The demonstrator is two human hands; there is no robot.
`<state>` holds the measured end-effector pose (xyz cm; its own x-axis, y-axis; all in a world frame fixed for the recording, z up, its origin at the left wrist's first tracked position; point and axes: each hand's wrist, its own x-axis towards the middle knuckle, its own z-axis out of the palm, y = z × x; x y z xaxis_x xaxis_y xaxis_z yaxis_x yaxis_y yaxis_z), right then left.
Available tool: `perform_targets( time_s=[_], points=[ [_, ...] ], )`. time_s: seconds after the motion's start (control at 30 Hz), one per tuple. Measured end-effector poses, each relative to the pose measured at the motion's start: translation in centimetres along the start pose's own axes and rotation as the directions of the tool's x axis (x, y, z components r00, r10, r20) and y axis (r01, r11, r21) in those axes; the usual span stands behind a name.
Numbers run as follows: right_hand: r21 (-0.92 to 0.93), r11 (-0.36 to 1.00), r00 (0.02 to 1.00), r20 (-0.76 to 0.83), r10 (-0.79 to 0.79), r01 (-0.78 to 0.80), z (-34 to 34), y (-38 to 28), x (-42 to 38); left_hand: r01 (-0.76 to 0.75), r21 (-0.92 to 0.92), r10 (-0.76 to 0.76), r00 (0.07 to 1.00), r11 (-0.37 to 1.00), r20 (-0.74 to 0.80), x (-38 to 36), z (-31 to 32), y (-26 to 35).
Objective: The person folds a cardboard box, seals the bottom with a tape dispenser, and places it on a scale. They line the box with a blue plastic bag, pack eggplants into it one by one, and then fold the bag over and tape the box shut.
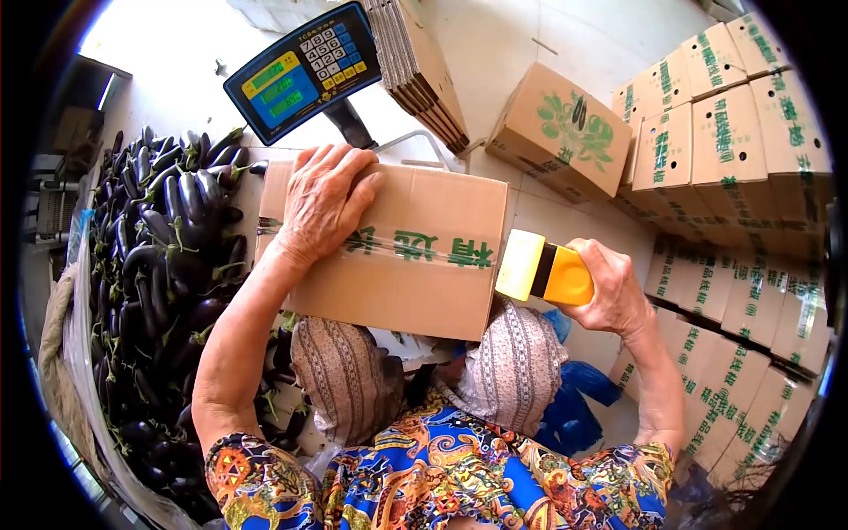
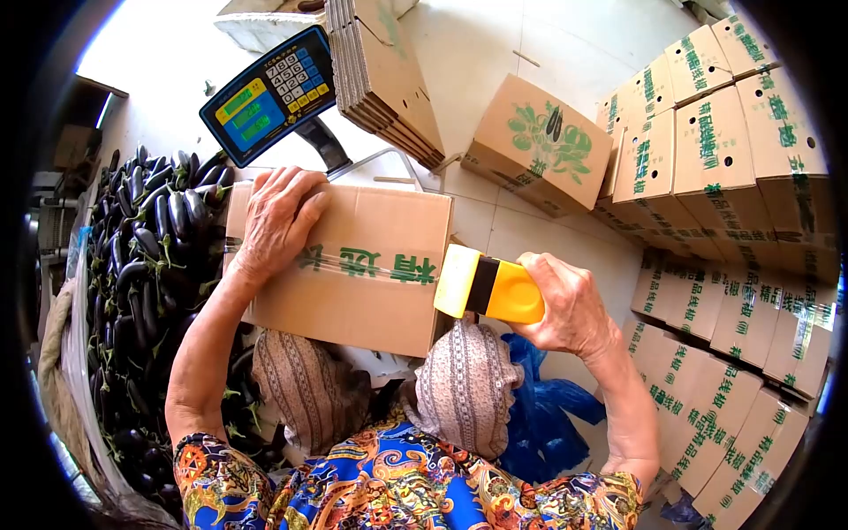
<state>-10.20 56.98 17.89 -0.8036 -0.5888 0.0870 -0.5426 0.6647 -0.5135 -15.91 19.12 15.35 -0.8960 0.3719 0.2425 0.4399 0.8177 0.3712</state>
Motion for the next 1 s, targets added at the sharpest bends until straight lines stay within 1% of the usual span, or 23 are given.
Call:
perform_targets(
  time_s=[0.07,0.1,0.17,0.2,0.3,0.33,0.43,0.47,0.57,0.67,0.7,0.77,0.9,1.0],
  points=[
    [0.031,0.999,0.999,0.019,0.029,-0.030,-0.8,-0.7,0.1,0.024,0.022,-0.025,0.998,0.999,0.054,0.1,-0.3,0.2],
    [0.047,0.998,0.999,0.030,0.041,-0.042,-1.3,-1.1,0.2,0.011,0.019,-0.012,0.997,1.000,0.079,0.2,-0.5,0.2],
    [0.030,0.999,0.999,0.003,0.039,-0.039,-2.6,-2.3,0.1,-0.010,0.018,0.007,0.992,1.000,0.129,0.2,-1.2,0.0],
    [0.022,0.999,0.999,-0.013,0.035,-0.034,-3.2,-2.8,0.2,0.009,0.008,-0.010,0.983,1.000,0.184,0.3,-1.4,-0.1],
    [0.026,0.999,0.999,-0.016,0.032,-0.032,-4.2,-3.8,0.2,0.033,0.052,-0.043,0.979,0.998,0.197,0.4,-1.1,0.0],
    [-0.017,1.000,1.000,0.000,0.019,-0.019,-4.1,-3.5,0.1,0.015,0.054,-0.022,0.990,0.998,0.139,0.2,-0.6,-0.2],
    [-0.027,0.998,0.998,0.041,0.054,-0.053,-2.6,-2.1,0.1,-0.006,0.075,-0.002,0.995,0.997,0.101,-0.1,-0.3,-0.1],
    [-0.026,0.998,0.997,0.052,0.057,-0.056,-2.2,-1.7,0.2,0.008,0.072,-0.017,0.992,0.997,0.126,-0.2,-0.4,0.0],
    [-0.006,0.999,0.998,0.054,0.042,-0.042,-1.2,-1.0,-0.1,-0.012,0.113,-0.005,0.988,0.994,0.157,-0.3,-0.4,0.0],
    [0.013,0.999,0.999,0.031,0.032,-0.032,-0.3,-0.3,-0.3,-0.015,0.137,-0.009,0.984,0.990,0.177,0.0,-0.7,0.3],
    [0.045,0.999,1.000,0.020,0.024,-0.025,0.5,0.3,-0.6,-0.015,0.141,-0.011,0.983,0.990,0.183,-0.1,-0.6,0.3],
    [0.107,0.994,1.000,-0.009,0.007,-0.006,2.7,2.2,-1.0,-0.012,0.152,-0.012,0.987,0.988,0.160,-0.2,-0.2,0.3],
    [0.228,0.970,0.993,-0.103,-0.063,0.085,6.7,4.8,-1.3,-0.035,0.163,0.018,0.994,0.986,0.110,-0.4,-0.1,0.4],
    [0.201,0.979,0.995,-0.093,-0.019,0.037,8.9,7.7,-3.7,-0.036,0.163,0.016,0.993,0.986,0.120,-0.2,-0.3,0.5]
  ],
)
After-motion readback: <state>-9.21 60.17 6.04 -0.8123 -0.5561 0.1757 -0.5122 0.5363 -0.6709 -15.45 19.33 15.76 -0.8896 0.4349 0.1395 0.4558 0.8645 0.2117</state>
